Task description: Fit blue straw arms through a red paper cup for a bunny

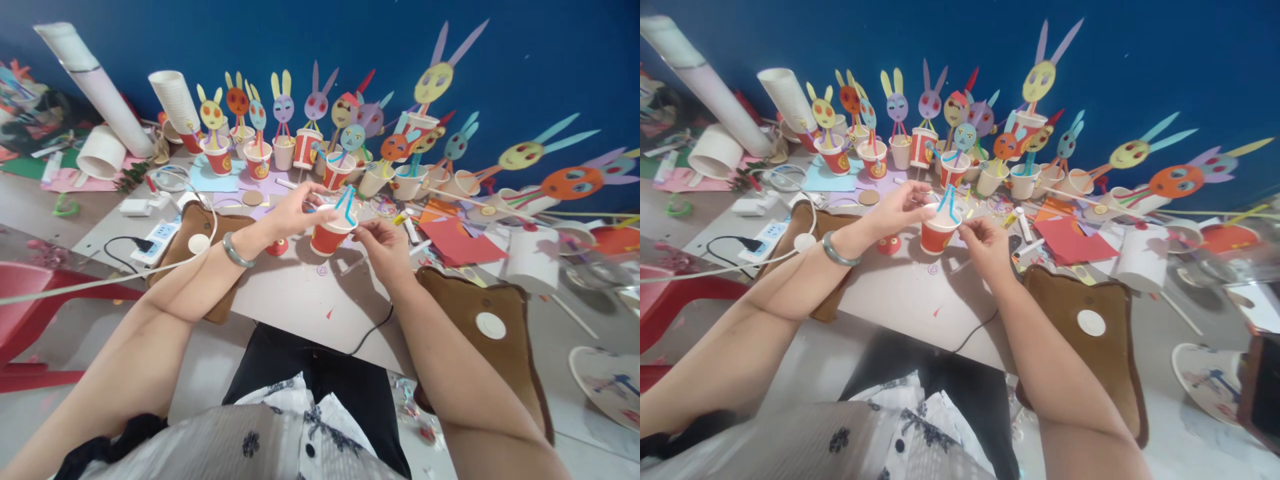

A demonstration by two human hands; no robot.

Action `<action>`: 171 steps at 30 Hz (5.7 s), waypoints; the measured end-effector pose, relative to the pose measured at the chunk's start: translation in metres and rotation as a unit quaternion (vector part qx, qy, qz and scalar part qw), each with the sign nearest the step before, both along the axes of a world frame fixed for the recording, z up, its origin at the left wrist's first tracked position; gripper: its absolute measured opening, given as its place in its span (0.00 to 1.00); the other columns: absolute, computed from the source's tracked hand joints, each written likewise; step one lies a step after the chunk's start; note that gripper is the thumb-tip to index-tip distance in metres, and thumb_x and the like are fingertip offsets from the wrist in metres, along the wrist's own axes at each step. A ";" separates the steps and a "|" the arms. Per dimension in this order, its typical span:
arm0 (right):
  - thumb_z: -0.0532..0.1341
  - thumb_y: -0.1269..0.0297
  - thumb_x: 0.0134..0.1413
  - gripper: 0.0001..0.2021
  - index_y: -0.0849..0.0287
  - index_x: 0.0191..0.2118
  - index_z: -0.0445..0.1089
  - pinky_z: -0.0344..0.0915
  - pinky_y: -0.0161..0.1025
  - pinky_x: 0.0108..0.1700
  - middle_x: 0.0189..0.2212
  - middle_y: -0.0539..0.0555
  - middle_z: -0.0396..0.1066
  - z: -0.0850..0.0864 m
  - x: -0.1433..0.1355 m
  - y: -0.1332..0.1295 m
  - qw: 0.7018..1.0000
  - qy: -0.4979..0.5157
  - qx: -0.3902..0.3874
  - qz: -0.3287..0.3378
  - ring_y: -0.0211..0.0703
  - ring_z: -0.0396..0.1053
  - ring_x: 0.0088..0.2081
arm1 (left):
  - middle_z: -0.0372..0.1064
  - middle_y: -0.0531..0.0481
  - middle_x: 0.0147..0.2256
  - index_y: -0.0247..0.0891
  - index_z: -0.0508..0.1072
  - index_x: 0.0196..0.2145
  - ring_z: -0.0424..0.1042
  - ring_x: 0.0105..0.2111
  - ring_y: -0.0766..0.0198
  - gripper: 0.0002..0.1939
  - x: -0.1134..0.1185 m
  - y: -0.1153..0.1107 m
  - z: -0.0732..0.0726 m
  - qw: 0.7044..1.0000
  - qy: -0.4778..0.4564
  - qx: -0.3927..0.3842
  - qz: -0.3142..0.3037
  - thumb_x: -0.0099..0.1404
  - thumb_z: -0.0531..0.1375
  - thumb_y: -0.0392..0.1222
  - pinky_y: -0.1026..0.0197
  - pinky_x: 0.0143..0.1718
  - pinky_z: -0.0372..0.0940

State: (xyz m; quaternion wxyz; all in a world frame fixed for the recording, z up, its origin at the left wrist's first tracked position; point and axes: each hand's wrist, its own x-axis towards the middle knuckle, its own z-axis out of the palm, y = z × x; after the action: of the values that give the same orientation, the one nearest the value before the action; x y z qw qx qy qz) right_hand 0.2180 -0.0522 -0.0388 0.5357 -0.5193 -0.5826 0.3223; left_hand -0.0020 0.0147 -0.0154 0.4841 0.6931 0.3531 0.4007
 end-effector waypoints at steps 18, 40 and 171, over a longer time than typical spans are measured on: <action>0.73 0.42 0.46 0.22 0.56 0.31 0.71 0.70 0.36 0.33 0.25 0.48 0.73 -0.002 0.005 0.007 0.994 0.107 -0.018 -0.023 0.37 0.73 0.29 | 0.72 0.53 0.26 0.35 0.72 0.34 0.71 0.25 0.71 0.03 0.004 0.000 0.008 0.975 -0.063 -0.214 0.001 0.66 0.63 0.33 0.64 0.33 0.66; 0.72 0.49 0.48 0.15 0.56 0.31 0.77 0.68 0.40 0.37 0.28 0.51 0.77 0.011 -0.009 -0.010 0.999 0.028 -0.024 0.029 0.40 0.71 0.31 | 0.76 0.50 0.30 0.33 0.78 0.33 0.71 0.29 0.69 0.20 0.006 -0.020 0.012 0.985 -0.096 -0.107 -0.093 0.53 0.74 0.52 0.64 0.33 0.64; 0.65 0.62 0.63 0.07 0.55 0.44 0.69 0.70 0.38 0.30 0.35 0.54 0.79 0.039 -0.010 -0.012 0.873 -0.357 0.330 -0.029 0.42 0.76 0.30 | 0.71 0.53 0.25 0.32 0.76 0.31 0.67 0.26 0.72 0.03 0.022 -0.037 0.000 0.989 -0.083 -0.105 -0.061 0.57 0.65 0.34 0.69 0.29 0.64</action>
State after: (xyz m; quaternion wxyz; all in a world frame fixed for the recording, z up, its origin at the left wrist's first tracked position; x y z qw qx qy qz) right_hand 0.2076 -0.0641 -0.0001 0.4404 -0.4087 -0.7915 -0.1118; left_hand 0.0201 -0.0220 -0.0156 0.6054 0.6231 0.3083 0.3876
